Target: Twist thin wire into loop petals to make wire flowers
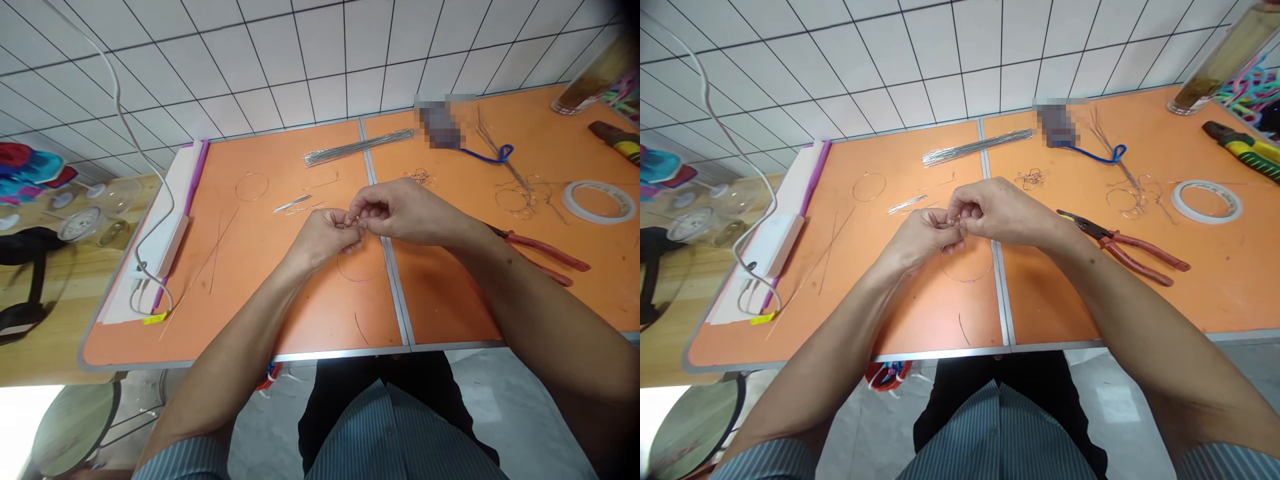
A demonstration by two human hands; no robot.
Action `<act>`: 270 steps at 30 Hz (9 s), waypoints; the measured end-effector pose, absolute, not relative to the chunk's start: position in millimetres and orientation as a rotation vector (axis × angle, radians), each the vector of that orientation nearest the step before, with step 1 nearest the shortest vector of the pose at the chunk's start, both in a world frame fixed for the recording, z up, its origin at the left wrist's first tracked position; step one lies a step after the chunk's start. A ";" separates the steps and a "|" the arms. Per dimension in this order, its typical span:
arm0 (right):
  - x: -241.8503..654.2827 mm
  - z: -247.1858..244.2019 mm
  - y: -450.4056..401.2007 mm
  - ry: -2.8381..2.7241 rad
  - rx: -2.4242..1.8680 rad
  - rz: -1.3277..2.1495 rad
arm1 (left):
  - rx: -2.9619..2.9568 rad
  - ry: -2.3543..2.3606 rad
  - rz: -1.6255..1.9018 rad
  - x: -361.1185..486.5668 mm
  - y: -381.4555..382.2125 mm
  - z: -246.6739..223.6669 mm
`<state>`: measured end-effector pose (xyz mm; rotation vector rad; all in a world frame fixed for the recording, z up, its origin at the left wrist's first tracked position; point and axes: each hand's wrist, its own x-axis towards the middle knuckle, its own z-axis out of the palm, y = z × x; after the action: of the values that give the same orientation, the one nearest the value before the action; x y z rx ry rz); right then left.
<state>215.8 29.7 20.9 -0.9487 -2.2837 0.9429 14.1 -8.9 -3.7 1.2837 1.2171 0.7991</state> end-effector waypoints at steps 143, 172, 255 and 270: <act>201.1 11.7 25.5 -1.790 -1.023 1.079 | 1.103 1.018 1.255 2.2 -2.0 0.2; 180.7 -7.0 21.0 -1.449 -0.981 1.356 | 1.204 1.171 1.252 6.5 -7.5 0.4; 179.9 -15.1 17.7 -1.738 -0.993 0.854 | 1.152 1.216 1.191 5.0 -7.9 11.3; 180.7 -13.3 17.8 -1.729 -0.980 0.920 | 1.379 1.242 1.165 -1.8 -5.4 9.8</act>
<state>180.7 17.8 -13.3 -0.9803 -1.7294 0.9204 -1.8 -5.4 9.8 1.3787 1.2421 1.1653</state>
